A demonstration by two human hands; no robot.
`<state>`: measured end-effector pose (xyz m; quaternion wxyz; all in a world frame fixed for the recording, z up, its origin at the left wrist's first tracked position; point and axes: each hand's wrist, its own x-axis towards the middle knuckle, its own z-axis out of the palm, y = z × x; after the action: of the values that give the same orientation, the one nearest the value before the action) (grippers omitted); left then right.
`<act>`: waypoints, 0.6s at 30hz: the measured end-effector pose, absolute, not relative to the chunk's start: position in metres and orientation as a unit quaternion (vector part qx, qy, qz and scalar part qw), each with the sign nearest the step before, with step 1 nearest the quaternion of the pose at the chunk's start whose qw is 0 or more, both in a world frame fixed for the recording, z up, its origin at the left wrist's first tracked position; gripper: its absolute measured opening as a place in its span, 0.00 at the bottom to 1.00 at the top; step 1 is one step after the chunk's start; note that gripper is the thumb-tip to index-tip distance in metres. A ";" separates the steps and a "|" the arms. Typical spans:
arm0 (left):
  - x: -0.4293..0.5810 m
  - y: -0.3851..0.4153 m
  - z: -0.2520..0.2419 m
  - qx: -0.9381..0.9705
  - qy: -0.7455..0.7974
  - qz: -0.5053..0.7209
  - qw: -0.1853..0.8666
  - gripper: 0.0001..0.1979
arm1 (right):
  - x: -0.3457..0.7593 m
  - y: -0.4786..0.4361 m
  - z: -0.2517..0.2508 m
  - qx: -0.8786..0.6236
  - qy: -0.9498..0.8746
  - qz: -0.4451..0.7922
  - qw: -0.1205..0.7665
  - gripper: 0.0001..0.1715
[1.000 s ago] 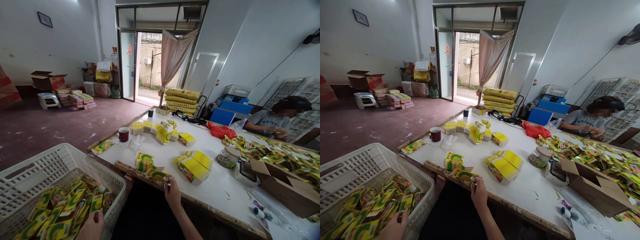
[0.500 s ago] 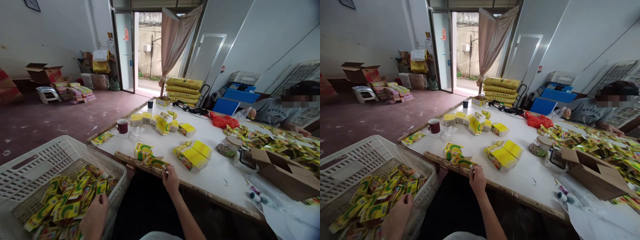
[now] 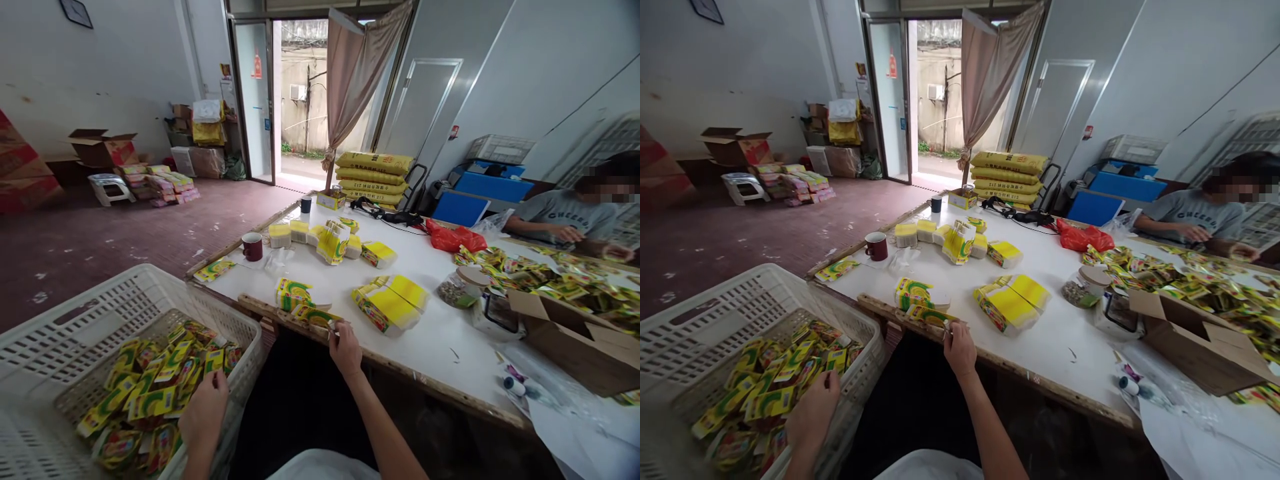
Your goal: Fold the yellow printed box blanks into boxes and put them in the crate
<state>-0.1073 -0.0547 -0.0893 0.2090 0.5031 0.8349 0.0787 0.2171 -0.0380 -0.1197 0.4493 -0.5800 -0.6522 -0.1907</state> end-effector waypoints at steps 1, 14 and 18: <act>-0.107 -0.055 -0.089 0.505 0.834 0.080 0.205 0.29 | 0.217 -0.038 -0.120 -0.581 -0.652 -0.189 0.449 0.05; -0.107 -0.054 -0.094 0.511 0.833 0.101 0.186 0.27 | 0.216 -0.039 -0.121 -0.584 -0.656 -0.189 0.439 0.06; -0.106 -0.054 -0.094 0.510 0.838 0.093 0.172 0.28 | 0.217 -0.038 -0.123 -0.587 -0.657 -0.189 0.433 0.05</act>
<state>-0.1057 -0.0540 -0.0938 0.1716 0.5100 0.8377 0.0934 0.2167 -0.0381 -0.1226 0.4335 -0.5874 -0.6567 -0.1892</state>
